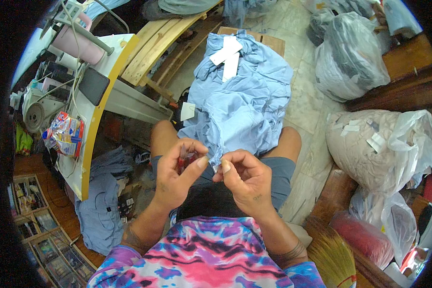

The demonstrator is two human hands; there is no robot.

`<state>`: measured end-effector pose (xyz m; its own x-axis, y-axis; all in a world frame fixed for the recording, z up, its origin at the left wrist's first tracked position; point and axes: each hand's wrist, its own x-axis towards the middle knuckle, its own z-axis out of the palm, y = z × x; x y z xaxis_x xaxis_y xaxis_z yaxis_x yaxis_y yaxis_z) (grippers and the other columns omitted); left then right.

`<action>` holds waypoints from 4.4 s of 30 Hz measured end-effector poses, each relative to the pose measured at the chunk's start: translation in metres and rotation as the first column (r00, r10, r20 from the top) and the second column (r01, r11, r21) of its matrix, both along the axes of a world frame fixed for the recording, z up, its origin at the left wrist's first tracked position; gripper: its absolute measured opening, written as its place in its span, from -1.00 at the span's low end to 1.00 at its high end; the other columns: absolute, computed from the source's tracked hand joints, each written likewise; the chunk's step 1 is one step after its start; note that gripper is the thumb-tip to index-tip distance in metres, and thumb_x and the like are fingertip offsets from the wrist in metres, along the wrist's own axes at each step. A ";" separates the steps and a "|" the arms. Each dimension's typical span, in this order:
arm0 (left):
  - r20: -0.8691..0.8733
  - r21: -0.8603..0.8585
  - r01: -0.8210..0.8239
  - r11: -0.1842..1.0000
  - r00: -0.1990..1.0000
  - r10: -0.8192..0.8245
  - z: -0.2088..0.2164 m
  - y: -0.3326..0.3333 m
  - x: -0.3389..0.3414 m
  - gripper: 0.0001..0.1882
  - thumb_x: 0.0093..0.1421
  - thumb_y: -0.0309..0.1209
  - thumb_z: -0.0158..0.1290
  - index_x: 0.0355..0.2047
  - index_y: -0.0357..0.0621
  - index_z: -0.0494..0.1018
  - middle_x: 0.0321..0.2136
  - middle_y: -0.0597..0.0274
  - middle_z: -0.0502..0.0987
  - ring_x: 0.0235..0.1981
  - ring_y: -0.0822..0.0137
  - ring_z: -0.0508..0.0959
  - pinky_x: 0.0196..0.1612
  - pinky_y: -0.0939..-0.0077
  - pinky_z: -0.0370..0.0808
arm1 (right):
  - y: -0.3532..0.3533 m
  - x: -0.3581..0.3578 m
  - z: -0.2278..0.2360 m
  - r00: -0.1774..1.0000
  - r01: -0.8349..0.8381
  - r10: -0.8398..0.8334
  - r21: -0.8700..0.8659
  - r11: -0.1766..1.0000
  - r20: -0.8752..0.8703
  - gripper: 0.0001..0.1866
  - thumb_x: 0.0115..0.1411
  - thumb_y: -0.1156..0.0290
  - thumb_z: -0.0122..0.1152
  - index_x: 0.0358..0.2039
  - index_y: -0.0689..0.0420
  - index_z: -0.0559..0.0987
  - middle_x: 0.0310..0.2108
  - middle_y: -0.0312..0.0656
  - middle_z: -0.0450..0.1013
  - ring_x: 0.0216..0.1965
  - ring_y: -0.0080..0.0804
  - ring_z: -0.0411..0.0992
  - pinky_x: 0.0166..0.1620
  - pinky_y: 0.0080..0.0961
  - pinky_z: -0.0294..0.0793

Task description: The person uses small nippers to trim loose threads from light blue garments, handling them one at a time and placing them on a pile.

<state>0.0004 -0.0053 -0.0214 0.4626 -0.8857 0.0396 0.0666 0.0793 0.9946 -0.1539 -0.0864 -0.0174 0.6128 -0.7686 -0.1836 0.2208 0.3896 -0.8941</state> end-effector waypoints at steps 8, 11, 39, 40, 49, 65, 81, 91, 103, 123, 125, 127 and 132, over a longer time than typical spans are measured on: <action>0.563 -0.007 0.046 0.999 0.826 -0.034 0.035 -0.004 0.009 -0.78 0.10 -0.60 0.29 -0.21 -0.18 0.64 -0.29 0.21 0.58 -0.55 0.47 0.49 -0.52 0.62 0.42 | -0.006 0.001 -0.001 0.999 -0.017 0.014 -0.062 0.998 -0.042 -0.87 0.39 0.47 0.19 -0.20 0.30 0.57 -0.35 -0.28 0.53 -0.34 -0.61 0.52 -0.22 -0.64 0.56; 0.604 -0.076 0.065 0.995 0.797 -0.006 0.025 -0.008 0.013 -0.79 0.10 -0.63 0.28 -0.23 -0.21 0.66 -0.33 0.16 0.59 -0.49 0.44 0.54 -0.47 0.59 0.44 | -0.006 0.002 -0.002 0.999 -0.023 0.020 -0.049 0.999 -0.048 -0.86 0.40 0.46 0.19 -0.19 0.29 0.57 -0.34 -0.28 0.53 -0.34 -0.61 0.52 -0.23 -0.64 0.57; -0.075 0.023 0.064 0.998 0.995 -0.062 0.012 -0.005 0.007 -0.92 0.24 -0.55 0.21 -0.27 -0.30 0.59 -0.30 0.30 0.57 -0.48 0.64 0.44 -0.51 0.73 0.34 | -0.008 0.003 -0.005 0.999 -0.025 0.022 0.085 0.996 0.042 -0.84 0.42 0.42 0.17 -0.13 0.27 0.52 -0.31 -0.25 0.53 -0.34 -0.60 0.52 -0.23 -0.62 0.56; -0.182 -0.004 0.063 0.998 0.981 -0.062 0.012 -0.007 0.005 -0.92 0.25 -0.53 0.21 -0.29 -0.30 0.59 -0.30 0.29 0.57 -0.50 0.66 0.40 -0.54 0.76 0.29 | -0.008 0.003 -0.006 0.999 -0.034 0.030 0.105 0.994 0.041 -0.83 0.42 0.42 0.17 -0.12 0.27 0.52 -0.31 -0.25 0.53 -0.33 -0.60 0.52 -0.23 -0.62 0.56; -0.294 0.118 0.113 0.987 0.953 -0.074 0.016 -0.008 0.004 -0.84 0.29 -0.41 0.21 -0.24 -0.28 0.56 -0.48 0.38 0.51 -0.65 0.68 0.32 -0.62 0.77 0.20 | -0.006 0.002 0.001 0.998 -0.037 0.038 0.016 0.999 -0.052 -0.79 0.39 0.36 0.25 -0.16 0.26 0.56 -0.32 -0.26 0.55 -0.32 -0.60 0.53 -0.23 -0.63 0.56; -0.208 0.020 0.154 0.988 0.967 -0.146 0.017 0.002 0.014 -0.83 0.39 -0.33 0.15 -0.26 -0.14 0.44 -0.49 0.57 0.31 -0.56 0.72 0.22 -0.53 0.75 0.12 | -0.007 0.016 0.014 0.977 -0.127 0.022 -0.487 0.864 -0.214 -0.83 0.42 0.40 0.16 -0.28 0.24 0.53 -0.37 -0.23 0.47 -0.40 -0.55 0.45 -0.31 -0.57 0.47; -0.379 0.047 0.400 0.915 0.855 -0.354 0.043 0.001 0.040 -0.76 0.38 -0.26 0.17 -0.29 -0.15 0.44 -0.51 0.53 0.31 -0.58 0.68 0.24 -0.57 0.72 0.15 | -0.018 0.017 0.038 0.976 -0.191 0.034 -0.765 0.616 -0.217 -0.88 0.42 0.44 0.15 -0.25 0.22 0.51 -0.27 -0.27 0.43 -0.30 -0.60 0.34 -0.19 -0.63 0.35; 0.054 0.148 0.398 0.905 0.911 -0.409 0.080 -0.008 0.068 -0.73 0.37 -0.24 0.18 -0.22 -0.21 0.47 -0.47 0.51 0.31 -0.45 0.61 0.27 -0.40 0.63 0.26 | -0.011 0.029 0.060 0.972 -0.163 0.018 -0.617 0.770 -0.234 -0.87 0.41 0.41 0.15 -0.23 0.20 0.53 -0.24 -0.20 0.45 -0.27 -0.39 0.40 -0.18 -0.47 0.41; -0.073 0.192 0.285 0.939 0.958 -0.276 0.043 0.005 0.055 -0.83 0.32 -0.47 0.21 -0.11 -0.21 0.52 -0.41 0.48 0.42 -0.46 0.69 0.31 -0.47 0.75 0.25 | -0.006 0.035 0.034 0.995 -0.095 0.066 -0.487 0.868 -0.077 -0.83 0.46 0.36 0.11 -0.17 0.20 0.53 -0.15 -0.21 0.40 -0.30 -0.53 0.40 -0.23 -0.55 0.42; -0.064 0.158 0.234 0.959 0.972 -0.227 0.038 -0.005 0.054 -0.82 0.22 -0.41 0.32 -0.22 -0.22 0.62 -0.43 0.52 0.48 -0.49 0.72 0.28 -0.46 0.75 0.22 | -0.006 0.027 0.017 0.988 -0.142 0.108 -0.365 0.920 -0.110 -0.82 0.48 0.39 0.06 -0.17 0.23 0.53 -0.09 -0.22 0.40 -0.30 -0.57 0.41 -0.20 -0.57 0.44; -0.106 0.182 0.229 0.956 0.971 -0.213 0.034 -0.005 0.055 -0.84 0.23 -0.43 0.30 -0.25 -0.23 0.60 -0.47 0.51 0.46 -0.51 0.71 0.31 -0.49 0.74 0.27 | -0.006 0.028 0.015 0.984 -0.140 0.070 -0.477 0.868 -0.162 -0.82 0.47 0.38 0.07 -0.17 0.24 0.53 -0.11 -0.22 0.42 -0.31 -0.58 0.41 -0.21 -0.57 0.44; -0.086 0.170 0.210 0.963 0.976 -0.198 0.036 -0.008 0.054 -0.88 0.25 -0.49 0.27 -0.28 -0.27 0.56 -0.53 0.50 0.45 -0.56 0.70 0.38 -0.57 0.73 0.37 | -0.009 0.030 0.019 0.978 -0.151 0.037 -0.578 0.802 -0.204 -0.82 0.47 0.37 0.09 -0.17 0.23 0.53 -0.13 -0.23 0.45 -0.32 -0.58 0.41 -0.22 -0.58 0.42; -0.151 0.063 0.170 0.983 0.976 -0.159 0.029 -0.011 0.051 -0.84 0.30 -0.38 0.24 -0.29 -0.21 0.53 -0.53 0.51 0.43 -0.64 0.69 0.32 -0.63 0.73 0.22 | -0.015 0.031 0.006 0.978 -0.168 0.111 -0.346 0.923 -0.179 -0.80 0.44 0.32 0.14 -0.17 0.21 0.54 -0.17 -0.27 0.46 -0.34 -0.58 0.38 -0.21 -0.64 0.36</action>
